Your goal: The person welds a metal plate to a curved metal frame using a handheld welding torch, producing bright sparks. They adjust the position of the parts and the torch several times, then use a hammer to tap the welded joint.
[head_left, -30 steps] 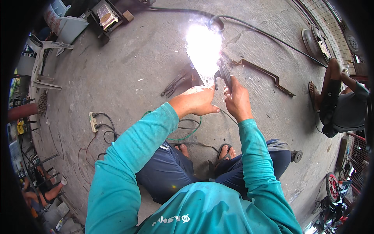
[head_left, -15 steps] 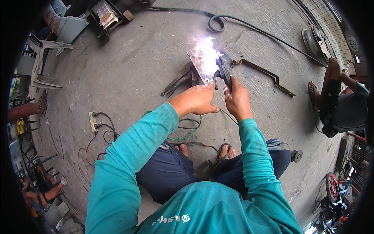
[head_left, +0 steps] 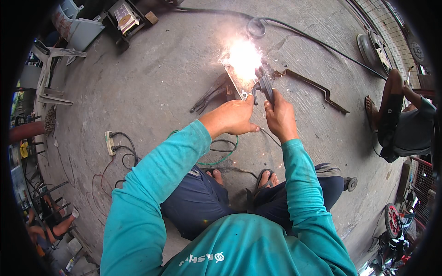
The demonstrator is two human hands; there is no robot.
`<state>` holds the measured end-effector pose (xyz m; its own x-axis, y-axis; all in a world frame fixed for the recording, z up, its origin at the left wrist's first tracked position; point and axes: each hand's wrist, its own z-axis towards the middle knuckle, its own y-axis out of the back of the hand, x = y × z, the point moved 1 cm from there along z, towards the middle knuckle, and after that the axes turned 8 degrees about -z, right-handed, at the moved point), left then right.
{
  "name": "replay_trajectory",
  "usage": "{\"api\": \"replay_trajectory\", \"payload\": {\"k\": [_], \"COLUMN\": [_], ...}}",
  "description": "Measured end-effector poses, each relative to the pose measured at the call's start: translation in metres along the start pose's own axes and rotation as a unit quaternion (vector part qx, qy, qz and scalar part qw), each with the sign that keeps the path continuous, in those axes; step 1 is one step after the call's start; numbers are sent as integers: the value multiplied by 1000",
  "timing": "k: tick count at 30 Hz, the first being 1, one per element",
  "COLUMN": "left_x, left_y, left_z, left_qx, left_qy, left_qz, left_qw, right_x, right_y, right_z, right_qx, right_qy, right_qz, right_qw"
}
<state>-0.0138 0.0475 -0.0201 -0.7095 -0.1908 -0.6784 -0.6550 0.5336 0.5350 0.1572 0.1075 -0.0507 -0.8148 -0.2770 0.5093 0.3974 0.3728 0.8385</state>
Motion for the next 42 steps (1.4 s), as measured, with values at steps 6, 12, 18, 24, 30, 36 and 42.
{"api": "replay_trajectory", "payload": {"k": [6,12,18,24,30,36,42], "left_x": [9,9,10,2,4,5,1], "left_y": [-7,-7,-10,-1,-5,-4,-1], "left_z": [7,7,8,5,3,5,6], "left_qx": [-10,-8,-18,29,-9,4,30], "left_qy": [-19,-18,-14,13,-4,-6,10], "left_qz": [23,26,24,1,22,19,14], "left_qw": [1000,999,999,999,1000,1000,999], "right_x": [-9,-12,-11,-6,-5,-18,-12], "right_y": [-9,-10,-10,-1,-4,-16,-10], "right_z": [2,3,2,0,2,4,-1], "right_qx": [-28,-22,-25,-17,-9,-46,-67], "right_qy": [10,12,14,47,5,42,89], "right_qz": [9,1,8,42,6,15,30], "right_qw": [1000,1000,1000,998,1000,998,993]}}
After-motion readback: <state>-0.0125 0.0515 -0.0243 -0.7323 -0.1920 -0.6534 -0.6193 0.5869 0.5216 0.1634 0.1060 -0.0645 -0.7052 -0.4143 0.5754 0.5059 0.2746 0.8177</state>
